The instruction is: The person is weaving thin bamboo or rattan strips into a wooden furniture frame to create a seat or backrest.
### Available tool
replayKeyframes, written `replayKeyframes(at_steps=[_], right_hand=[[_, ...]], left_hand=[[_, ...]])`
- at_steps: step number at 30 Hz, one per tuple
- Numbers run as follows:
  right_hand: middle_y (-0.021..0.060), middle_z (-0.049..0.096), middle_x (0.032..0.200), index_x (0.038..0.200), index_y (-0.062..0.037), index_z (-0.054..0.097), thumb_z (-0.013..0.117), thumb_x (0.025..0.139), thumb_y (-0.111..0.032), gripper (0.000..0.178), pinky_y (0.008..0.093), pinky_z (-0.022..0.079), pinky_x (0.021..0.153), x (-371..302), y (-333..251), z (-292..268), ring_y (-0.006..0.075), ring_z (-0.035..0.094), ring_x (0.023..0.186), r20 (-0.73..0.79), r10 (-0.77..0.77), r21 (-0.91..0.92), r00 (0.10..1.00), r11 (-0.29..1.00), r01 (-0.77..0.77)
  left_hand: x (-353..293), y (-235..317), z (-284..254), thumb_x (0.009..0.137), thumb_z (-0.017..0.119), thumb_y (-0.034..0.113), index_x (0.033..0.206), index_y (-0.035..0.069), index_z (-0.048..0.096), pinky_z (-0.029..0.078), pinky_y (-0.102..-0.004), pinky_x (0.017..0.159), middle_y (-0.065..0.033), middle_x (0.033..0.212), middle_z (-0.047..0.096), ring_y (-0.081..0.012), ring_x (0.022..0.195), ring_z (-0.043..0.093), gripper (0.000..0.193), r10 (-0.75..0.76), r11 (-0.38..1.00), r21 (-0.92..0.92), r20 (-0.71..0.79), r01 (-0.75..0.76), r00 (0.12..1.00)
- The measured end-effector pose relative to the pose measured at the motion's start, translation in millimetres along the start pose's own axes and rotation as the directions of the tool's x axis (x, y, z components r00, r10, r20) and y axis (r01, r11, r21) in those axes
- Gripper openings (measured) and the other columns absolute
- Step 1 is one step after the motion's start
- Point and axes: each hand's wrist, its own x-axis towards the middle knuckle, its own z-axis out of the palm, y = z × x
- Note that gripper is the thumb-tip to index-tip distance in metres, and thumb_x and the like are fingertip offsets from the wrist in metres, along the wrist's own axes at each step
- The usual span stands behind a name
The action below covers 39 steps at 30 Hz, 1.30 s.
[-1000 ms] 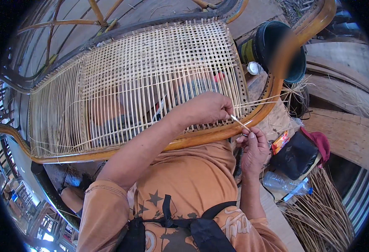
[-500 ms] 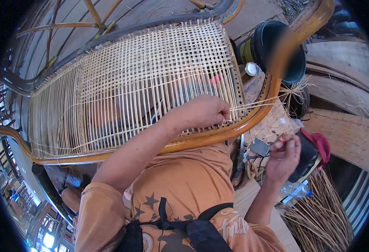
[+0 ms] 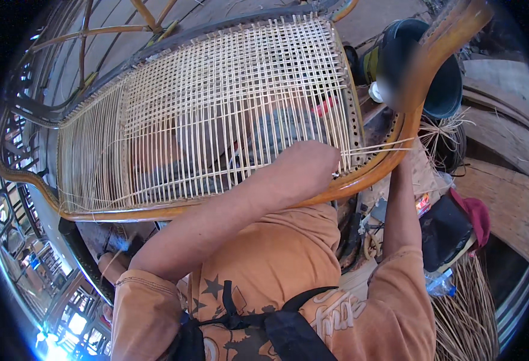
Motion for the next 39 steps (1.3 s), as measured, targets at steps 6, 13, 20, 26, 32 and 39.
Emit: replayKeyframes(at_steps=[6, 13, 20, 26, 32, 39], right_hand=[[0.0012, 0.063, 0.088, 0.111, -0.0037, 0.062, 0.053, 0.097, -0.017, 0.021, 0.0245, 0.049, 0.064, 2, 5, 5, 0.0089, 0.059, 0.072, 0.012, -0.052, -0.08, 0.999, 0.995, 0.053], [0.0011, 0.063, 0.088, 0.112, -0.0049, 0.062, 0.053, 0.097, -0.014, 0.02, 0.0241, 0.049, 0.065, 1, 3, 5, 0.0084, 0.059, 0.074, 0.022, -0.066, -0.106, 0.998, 0.992, 0.068], [0.001, 0.063, 0.088, 0.113, -0.0062, 0.063, 0.053, 0.096, -0.012, 0.02, 0.0237, 0.049, 0.066, 4, 7, 6, 0.008, 0.059, 0.076, 0.047, -0.076, -0.122, 0.996, 0.989, 0.081], [0.0013, 0.064, 0.095, 0.117, -0.004, 0.061, 0.05, 0.097, -0.009, 0.024, 0.0238, 0.05, 0.071, 8, 13, 11, 0.0085, 0.06, 0.081, 0.034, -0.114, -0.038, 0.993, 0.993, 0.115], [0.0041, 0.065, 0.1, 0.123, -0.002, 0.057, 0.047, 0.099, -0.013, 0.028, 0.0241, 0.05, 0.075, 8, -2, 11, 0.0106, 0.061, 0.085, 0.15, 0.004, 0.431, 0.989, 0.9, -0.069], [0.0058, 0.062, 0.105, 0.126, 0.0002, 0.054, 0.056, 0.097, -0.015, 0.033, 0.0244, 0.05, 0.075, -22, -43, -13, 0.0116, 0.06, 0.088, -0.199, -0.058, -0.077, 0.978, 0.996, 0.044]], left_hand=[[0, 4, 8, 0.082, 0.053, 0.007, 0.082, -0.001, 0.064, 0.051, -0.051, 0.074, -0.0231, 0.079, 0.065, -0.0417, 0.079, 0.065, 0.013, -0.02, 0.999, 0.035, -0.018, 0.02, 1.0], [1, 15, -2, 0.081, 0.053, 0.006, 0.082, -0.004, 0.063, 0.052, -0.0509, 0.073, -0.0248, 0.079, 0.065, -0.0428, 0.079, 0.065, 0.014, -0.028, 0.989, 0.147, 0.093, 0.014, 0.995], [4, 34, -11, 0.081, 0.057, 0.008, 0.084, -0.003, 0.066, 0.054, -0.0497, 0.07, -0.0244, 0.079, 0.066, -0.0401, 0.078, 0.067, 0.015, -0.009, 0.963, 0.265, 0.172, -0.037, 0.985], [4, 32, -7, 0.082, 0.056, 0.008, 0.083, -0.003, 0.065, 0.054, -0.05, 0.07, -0.0238, 0.08, 0.067, -0.0402, 0.078, 0.067, 0.014, -0.049, 0.969, 0.247, 0.118, 0.018, 0.992], [6, 28, -1, 0.082, 0.054, 0.007, 0.085, -0.003, 0.063, 0.054, -0.0503, 0.071, -0.0249, 0.082, 0.066, -0.0414, 0.08, 0.067, 0.015, -0.046, 0.978, 0.208, 0.071, 0.03, 0.996], [5, 31, -5, 0.083, 0.052, 0.007, 0.087, -0.004, 0.063, 0.054, -0.0496, 0.073, -0.0244, 0.083, 0.066, -0.0409, 0.082, 0.067, 0.017, -0.037, 0.976, 0.216, 0.107, 0.013, 0.994]])
